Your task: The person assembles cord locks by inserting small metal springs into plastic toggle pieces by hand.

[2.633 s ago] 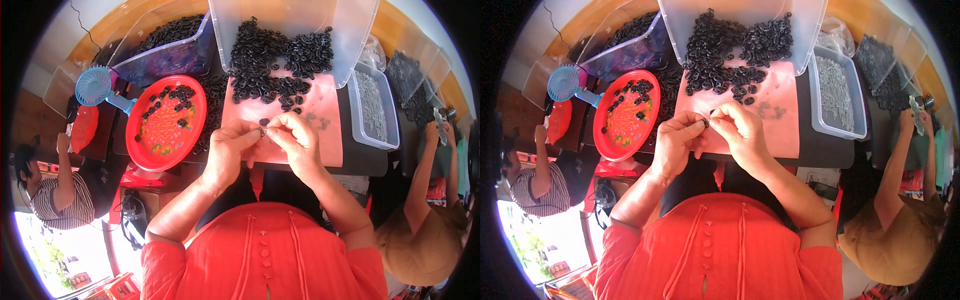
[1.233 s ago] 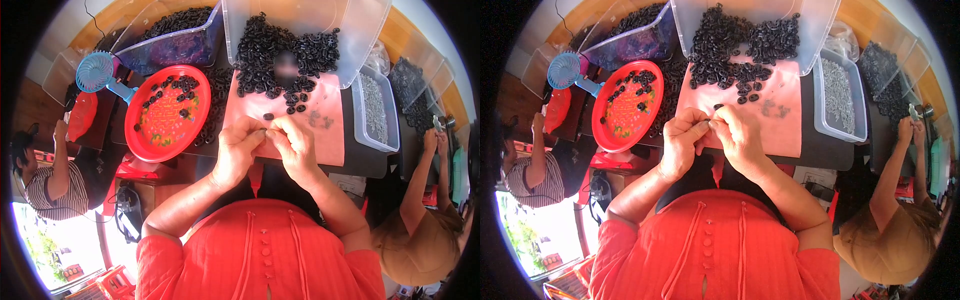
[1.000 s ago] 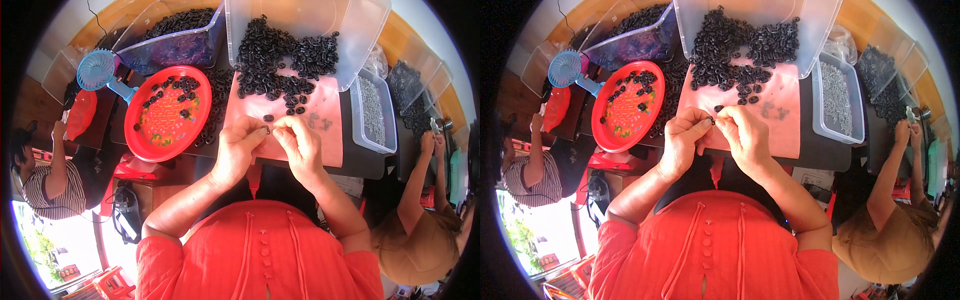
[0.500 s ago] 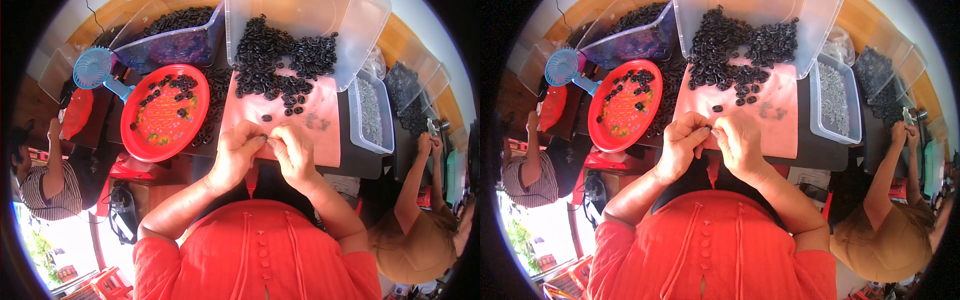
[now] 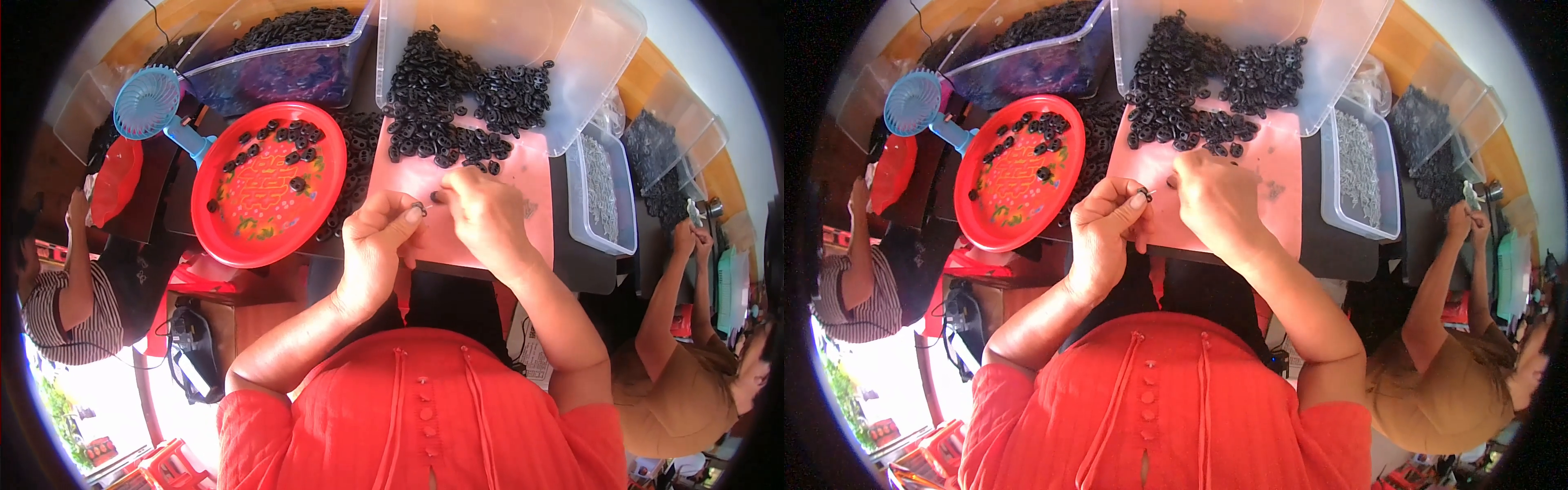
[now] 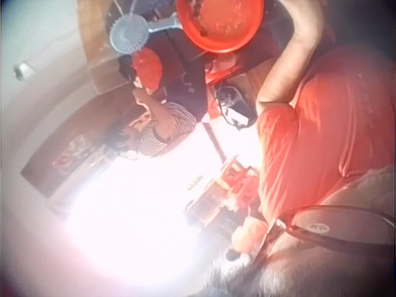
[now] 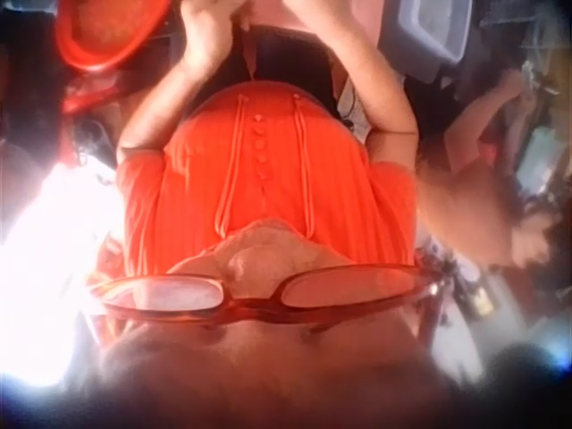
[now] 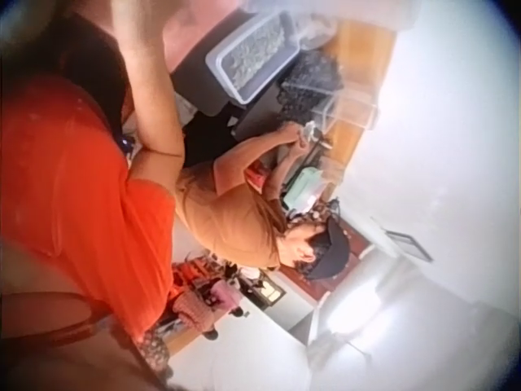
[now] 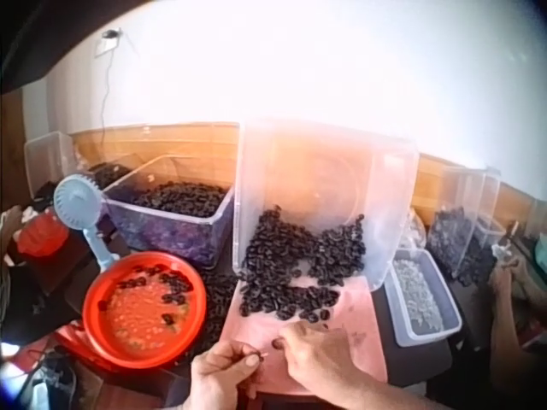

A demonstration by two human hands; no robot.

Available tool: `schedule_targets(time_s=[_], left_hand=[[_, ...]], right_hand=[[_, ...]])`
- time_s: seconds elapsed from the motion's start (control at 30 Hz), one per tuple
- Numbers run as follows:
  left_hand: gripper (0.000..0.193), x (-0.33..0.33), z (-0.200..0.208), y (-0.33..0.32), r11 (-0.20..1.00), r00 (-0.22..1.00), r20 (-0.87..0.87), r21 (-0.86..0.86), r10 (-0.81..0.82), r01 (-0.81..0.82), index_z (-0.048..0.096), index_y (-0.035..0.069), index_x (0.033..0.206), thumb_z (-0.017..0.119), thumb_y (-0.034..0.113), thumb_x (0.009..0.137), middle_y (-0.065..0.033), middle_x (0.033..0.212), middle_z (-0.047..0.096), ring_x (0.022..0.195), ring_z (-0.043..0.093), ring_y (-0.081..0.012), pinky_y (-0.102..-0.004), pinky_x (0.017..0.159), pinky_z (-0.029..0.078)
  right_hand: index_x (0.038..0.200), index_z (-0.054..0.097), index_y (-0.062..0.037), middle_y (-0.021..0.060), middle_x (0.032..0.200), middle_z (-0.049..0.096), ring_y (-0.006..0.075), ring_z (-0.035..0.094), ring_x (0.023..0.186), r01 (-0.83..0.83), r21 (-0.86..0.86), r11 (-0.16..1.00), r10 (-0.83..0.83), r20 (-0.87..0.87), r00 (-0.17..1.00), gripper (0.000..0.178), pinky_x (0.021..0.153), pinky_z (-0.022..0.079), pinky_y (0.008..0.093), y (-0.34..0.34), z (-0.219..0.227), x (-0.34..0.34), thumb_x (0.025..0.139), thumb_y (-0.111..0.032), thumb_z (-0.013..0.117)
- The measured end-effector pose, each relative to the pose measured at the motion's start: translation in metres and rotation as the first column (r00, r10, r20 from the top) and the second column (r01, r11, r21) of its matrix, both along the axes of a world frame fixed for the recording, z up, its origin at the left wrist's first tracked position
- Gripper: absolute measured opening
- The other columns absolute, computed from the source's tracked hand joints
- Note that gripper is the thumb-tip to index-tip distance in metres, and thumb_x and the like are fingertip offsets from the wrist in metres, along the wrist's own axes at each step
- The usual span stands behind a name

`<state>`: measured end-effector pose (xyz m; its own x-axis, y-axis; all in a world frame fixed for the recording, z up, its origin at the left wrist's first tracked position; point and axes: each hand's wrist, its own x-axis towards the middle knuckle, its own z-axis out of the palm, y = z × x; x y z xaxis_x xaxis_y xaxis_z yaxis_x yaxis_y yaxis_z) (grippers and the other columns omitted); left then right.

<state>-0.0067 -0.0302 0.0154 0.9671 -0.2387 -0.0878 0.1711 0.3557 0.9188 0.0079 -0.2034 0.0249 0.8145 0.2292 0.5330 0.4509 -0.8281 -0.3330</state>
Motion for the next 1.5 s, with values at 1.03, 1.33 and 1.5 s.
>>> schedule_targets(time_s=[1.03, 1.33, 1.5], left_hand=[[0.012, 0.02, 0.02, -0.014, 0.952, 0.991, -0.133, -0.307, -0.033, -0.01, 0.057, -0.001, 0.099, 0.055, 0.01, 0.096, -0.0169, 0.097, 0.066, 0.082, 0.065, -0.0218, -0.0313, 0.074, 0.054], [0.01, 0.019, 0.014, -0.014, 0.942, 0.994, -0.111, -0.336, -0.022, -0.016, 0.057, -0.001, 0.097, 0.056, 0.009, 0.094, -0.0162, 0.093, 0.066, 0.083, 0.066, -0.0243, -0.0346, 0.08, 0.053], [0.008, 0.015, 0.013, -0.015, 0.931, 0.99, -0.137, -0.363, -0.027, -0.025, 0.057, -0.001, 0.094, 0.056, 0.007, 0.094, -0.0143, 0.089, 0.065, 0.083, 0.066, -0.0261, -0.0365, 0.081, 0.054]], right_hand=[[0.093, 0.059, 0.0014, 0.0096, 0.085, 0.066, 0.0164, 0.065, 0.078, -0.129, 0.8, 0.586, 0.49, -0.223, 0.843, 0.014, 0.07, 0.051, 0.0287, 0.033, -0.005, -0.035, 0.082, 0.004, 0.067], [0.105, 0.059, 0.0008, 0.0131, 0.089, 0.066, 0.0265, 0.067, 0.078, -0.332, 0.509, 0.794, 0.388, -0.004, 0.921, 0.021, 0.069, 0.052, 0.0323, 0.03, -0.007, -0.044, 0.085, 0.004, 0.064], [0.095, 0.057, -0.0033, 0.0126, 0.084, 0.063, 0.0319, 0.065, 0.076, -0.365, 0.497, 0.787, 0.454, -0.067, 0.889, 0.018, 0.063, 0.05, 0.0385, 0.026, -0.003, -0.042, 0.08, 0.001, 0.067]])
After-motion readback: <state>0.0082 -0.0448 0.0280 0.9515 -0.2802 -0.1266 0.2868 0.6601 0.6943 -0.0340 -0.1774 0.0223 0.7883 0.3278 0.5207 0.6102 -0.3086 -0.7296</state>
